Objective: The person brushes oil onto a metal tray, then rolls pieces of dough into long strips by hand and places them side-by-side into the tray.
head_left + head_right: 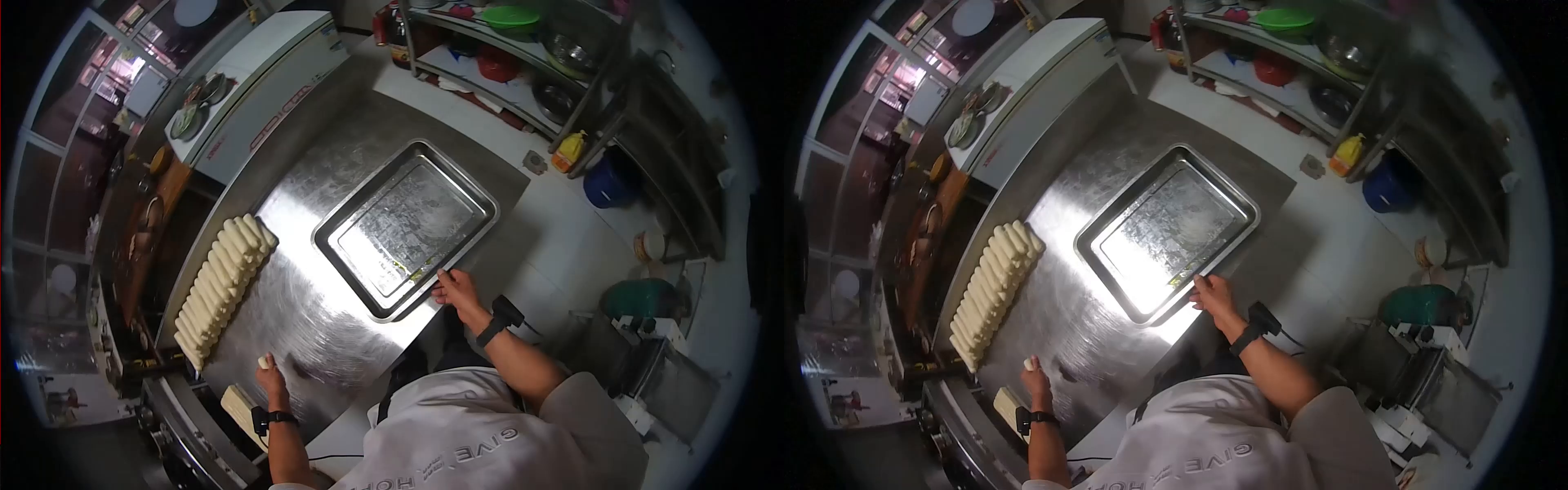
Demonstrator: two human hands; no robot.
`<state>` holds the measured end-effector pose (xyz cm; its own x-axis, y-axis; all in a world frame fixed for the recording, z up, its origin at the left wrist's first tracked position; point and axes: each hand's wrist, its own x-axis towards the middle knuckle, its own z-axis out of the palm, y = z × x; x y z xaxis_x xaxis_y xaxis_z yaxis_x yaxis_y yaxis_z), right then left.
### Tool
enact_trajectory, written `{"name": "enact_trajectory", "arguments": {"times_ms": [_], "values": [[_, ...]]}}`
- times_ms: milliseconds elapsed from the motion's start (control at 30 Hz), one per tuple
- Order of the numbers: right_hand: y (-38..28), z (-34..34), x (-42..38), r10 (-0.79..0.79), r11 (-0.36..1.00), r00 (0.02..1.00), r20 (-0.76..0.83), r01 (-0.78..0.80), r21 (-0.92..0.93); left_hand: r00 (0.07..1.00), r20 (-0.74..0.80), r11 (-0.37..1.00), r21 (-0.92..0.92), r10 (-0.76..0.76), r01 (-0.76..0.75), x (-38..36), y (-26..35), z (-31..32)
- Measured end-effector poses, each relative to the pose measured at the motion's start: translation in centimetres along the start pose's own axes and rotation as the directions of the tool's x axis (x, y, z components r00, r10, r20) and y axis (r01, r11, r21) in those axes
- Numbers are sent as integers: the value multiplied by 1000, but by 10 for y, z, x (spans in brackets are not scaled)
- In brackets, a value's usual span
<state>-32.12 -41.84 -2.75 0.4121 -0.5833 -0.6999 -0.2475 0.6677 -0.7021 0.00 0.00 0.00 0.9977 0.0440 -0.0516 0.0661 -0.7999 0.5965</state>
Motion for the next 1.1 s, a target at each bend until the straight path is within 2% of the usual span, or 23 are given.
{"name": "enact_trajectory", "arguments": {"times_ms": [67,100,200,333,400,467,500,533,567,600,633,667,700,733,767,800,833,900,933,1000,1033,1100], "values": [[10,-2,-9,-57,993,995,79,49,105,1000,-12,1000,-15,-26,26,26,4,-14],[0,-54,-22,-101,995,995,-8,101,19,995,78,992,-102,-61,69,-3,-8,47],[33,-57,-55,-100,989,988,-120,111,97,991,66,980,-167,118,-105,46,-15,16],[76,-107,-107,-6,990,943,-333,53,131,968,205,976,-188,145,-106,107,-57,31],[106,-132,-141,31,984,910,-414,45,171,945,42,944,-89,323,-319,122,-59,32],[146,-149,-175,1,967,880,-476,121,225,947,86,951,-7,308,-309,143,-62,33],[162,-148,-195,10,964,859,-511,129,235,936,108,931,111,336,-347,149,-60,27],[179,-145,-219,-98,929,851,-515,264,259,919,137,892,226,369,-392,154,-60,24],[194,-145,-246,-207,876,818,-536,399,272,631,79,552,410,772,-727,196,-106,40],[228,-161,-248,-192,861,862,-469,378,342,587,124,518,350,800,-780,217,-130,41],[236,-154,-261,-263,737,871,-415,459,496,541,152,491,271,828,-828,213,-118,50],[259,-155,-264,-256,724,849,-463,486,490,480,182,454,171,858,-875,209,-87,82],[281,-158,-264,-253,660,862,-439,485,574,417,207,411,71,885,-909,196,-70,110],[270,-136,-281,-370,844,714,-594,526,107,351,230,365,-20,908,-931,171,-50,134],[306,-143,-263,-172,766,821,-544,458,451,289,246,319,-94,925,-943,145,-31,152],[301,-129,-276,-261,613,766,-587,602,512,243,252,288,-157,937,-945,115,-17,171],[312,-130,-280,-245,589,731,-637,634,501,213,253,266,-199,944,-943,86,-6,184],[333,-141,-281,-32,548,852,-522,452,704,189,241,248,-246,952,-937,25,12,197],[327,-136,-290,-29,529,839,-544,475,703,184,233,244,-263,955,-933,-6,21,202],[297,-121,-313,28,815,657,-753,421,398,172,215,230,-282,961,-931,-64,34,202],[300,-124,-317,41,799,642,-765,438,411,163,210,221,-293,964,-930,-91,39,203],[313,-131,-327,14,792,526,-850,514,331,139,200,199,-320,970,-926,-141,44,205]]}}
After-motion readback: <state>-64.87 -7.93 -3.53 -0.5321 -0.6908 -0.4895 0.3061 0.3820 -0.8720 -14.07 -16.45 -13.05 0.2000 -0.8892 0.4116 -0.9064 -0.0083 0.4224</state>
